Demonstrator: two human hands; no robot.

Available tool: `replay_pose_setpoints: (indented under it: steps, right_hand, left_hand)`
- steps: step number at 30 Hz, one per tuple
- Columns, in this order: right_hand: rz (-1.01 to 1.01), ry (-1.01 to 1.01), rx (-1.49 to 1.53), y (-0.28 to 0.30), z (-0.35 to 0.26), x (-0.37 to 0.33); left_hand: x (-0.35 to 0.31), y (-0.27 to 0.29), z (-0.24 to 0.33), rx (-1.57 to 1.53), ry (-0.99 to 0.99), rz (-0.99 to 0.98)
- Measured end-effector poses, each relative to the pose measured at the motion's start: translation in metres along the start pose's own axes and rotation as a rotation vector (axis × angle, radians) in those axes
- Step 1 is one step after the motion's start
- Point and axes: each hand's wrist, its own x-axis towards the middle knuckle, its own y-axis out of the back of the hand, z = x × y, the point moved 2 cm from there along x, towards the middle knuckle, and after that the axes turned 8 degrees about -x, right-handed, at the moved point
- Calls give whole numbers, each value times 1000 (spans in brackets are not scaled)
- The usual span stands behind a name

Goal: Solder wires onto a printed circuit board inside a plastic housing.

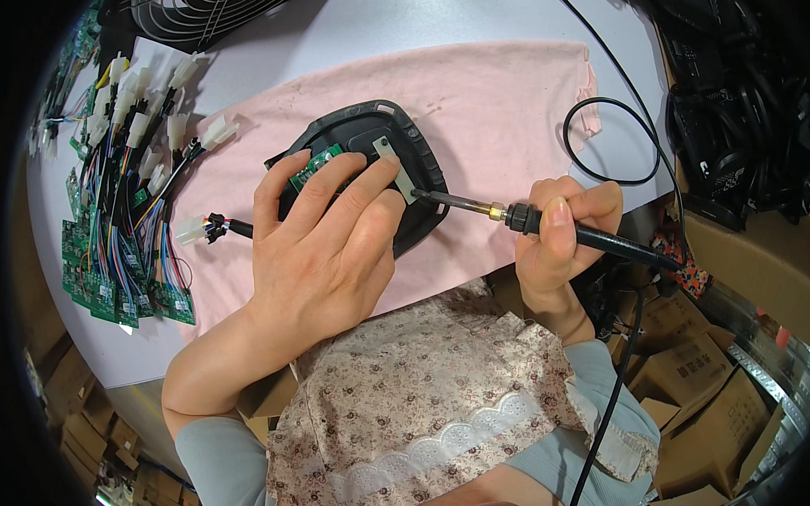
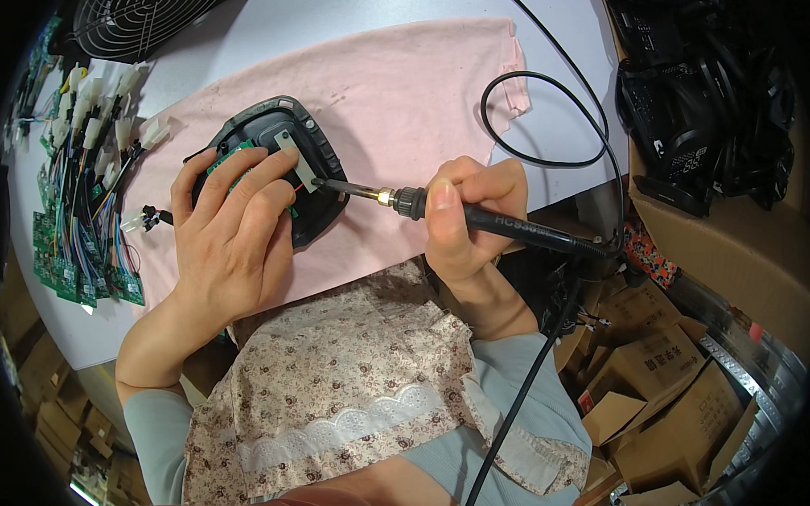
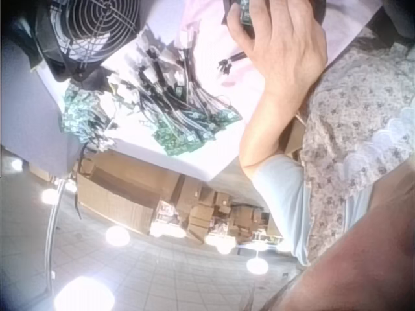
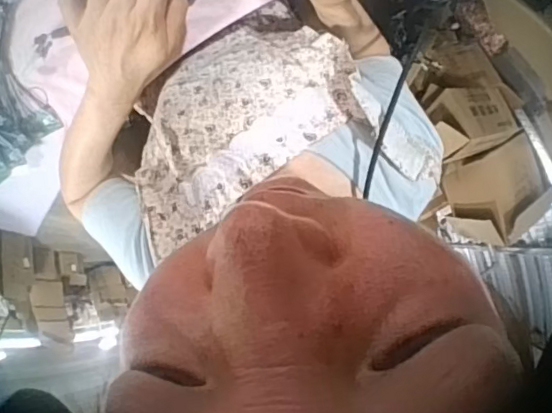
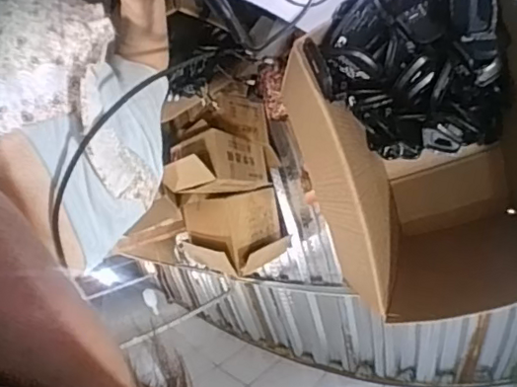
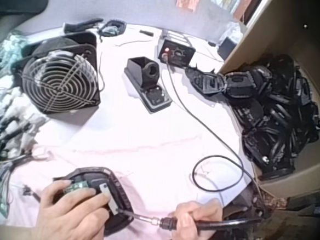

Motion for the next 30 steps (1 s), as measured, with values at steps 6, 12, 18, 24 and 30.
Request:
replay_pose_setpoints:
  steps: [6, 12, 18, 24, 30]
  right_hand:
    - [-6, -18, 16, 2, -2, -1]
    - [-129, -6, 112, 12, 4, -4]
    - [-155, -23, 88, 13, 3, -3]
    - [66, 18, 193, 13, 11, 1]
    - [113, 7, 286, 10, 13, 8]
  left_hand:
    - [-1, 0, 2, -15, 2, -20]
    - [-1, 0, 3, -23, 2, -30]
    - [0, 0, 2, -12, 0, -14]
    - [0, 7, 5, -36, 10, 3]
    - [13, 36, -22, -210, 151, 84]
